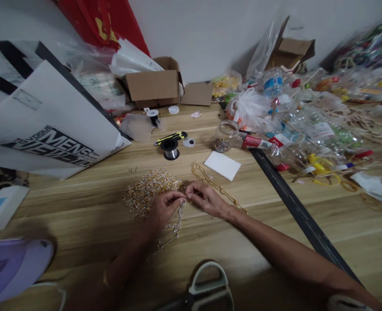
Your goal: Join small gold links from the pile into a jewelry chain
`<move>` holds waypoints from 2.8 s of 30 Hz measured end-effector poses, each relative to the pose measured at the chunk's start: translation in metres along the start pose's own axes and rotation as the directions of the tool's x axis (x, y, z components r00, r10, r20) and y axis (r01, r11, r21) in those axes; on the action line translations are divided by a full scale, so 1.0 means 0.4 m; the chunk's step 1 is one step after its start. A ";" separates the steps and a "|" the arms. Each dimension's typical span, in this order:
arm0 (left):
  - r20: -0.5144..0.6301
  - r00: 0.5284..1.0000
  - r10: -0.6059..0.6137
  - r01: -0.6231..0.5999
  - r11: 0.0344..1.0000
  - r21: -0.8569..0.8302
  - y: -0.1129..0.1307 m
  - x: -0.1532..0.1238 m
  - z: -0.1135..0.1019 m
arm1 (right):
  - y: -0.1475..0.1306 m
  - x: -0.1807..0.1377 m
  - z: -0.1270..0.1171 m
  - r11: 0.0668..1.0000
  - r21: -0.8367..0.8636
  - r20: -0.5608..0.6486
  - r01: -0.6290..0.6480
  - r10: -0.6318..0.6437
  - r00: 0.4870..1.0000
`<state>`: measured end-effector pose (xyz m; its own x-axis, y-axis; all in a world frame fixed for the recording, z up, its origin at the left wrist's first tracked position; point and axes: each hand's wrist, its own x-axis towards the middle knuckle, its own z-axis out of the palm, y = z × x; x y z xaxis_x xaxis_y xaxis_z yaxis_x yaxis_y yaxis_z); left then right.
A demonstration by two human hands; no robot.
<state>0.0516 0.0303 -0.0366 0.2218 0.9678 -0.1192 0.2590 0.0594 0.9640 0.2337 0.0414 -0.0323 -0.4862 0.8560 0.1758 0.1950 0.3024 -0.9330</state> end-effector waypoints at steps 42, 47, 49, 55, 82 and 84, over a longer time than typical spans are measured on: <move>-0.021 0.997 0.068 -0.067 0.997 0.040 0.001 -0.001 -0.001 | -0.014 0.003 -0.004 0.939 0.289 0.125 -0.189 0.158 0.979; -0.097 0.982 0.162 -0.151 0.983 0.106 0.006 -0.010 0.004 | -0.011 0.003 -0.003 0.890 0.373 0.184 -0.261 0.205 0.961; -0.109 0.969 0.221 -0.198 0.962 0.187 0.011 -0.015 0.005 | -0.007 0.004 -0.003 0.871 0.405 0.197 -0.280 0.215 0.956; -0.065 0.918 0.391 -0.337 0.858 0.388 0.024 -0.021 0.003 | -0.003 0.007 -0.003 0.842 0.459 0.203 -0.283 0.211 0.956; -0.023 0.873 0.487 -0.427 0.787 0.445 0.031 -0.028 0.009 | 0.004 0.006 0.003 0.855 0.438 0.176 -0.277 0.221 0.959; -0.018 0.895 0.446 -0.396 0.810 0.432 0.037 -0.032 0.009 | 0.004 0.005 0.003 0.856 0.435 0.170 -0.278 0.225 0.959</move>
<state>0.0559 0.0182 -0.0217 0.2971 0.8968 0.3279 0.5285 -0.4404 0.7258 0.2320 0.0433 -0.0337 -0.5676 0.8179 -0.0945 -0.0685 -0.1612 -0.9845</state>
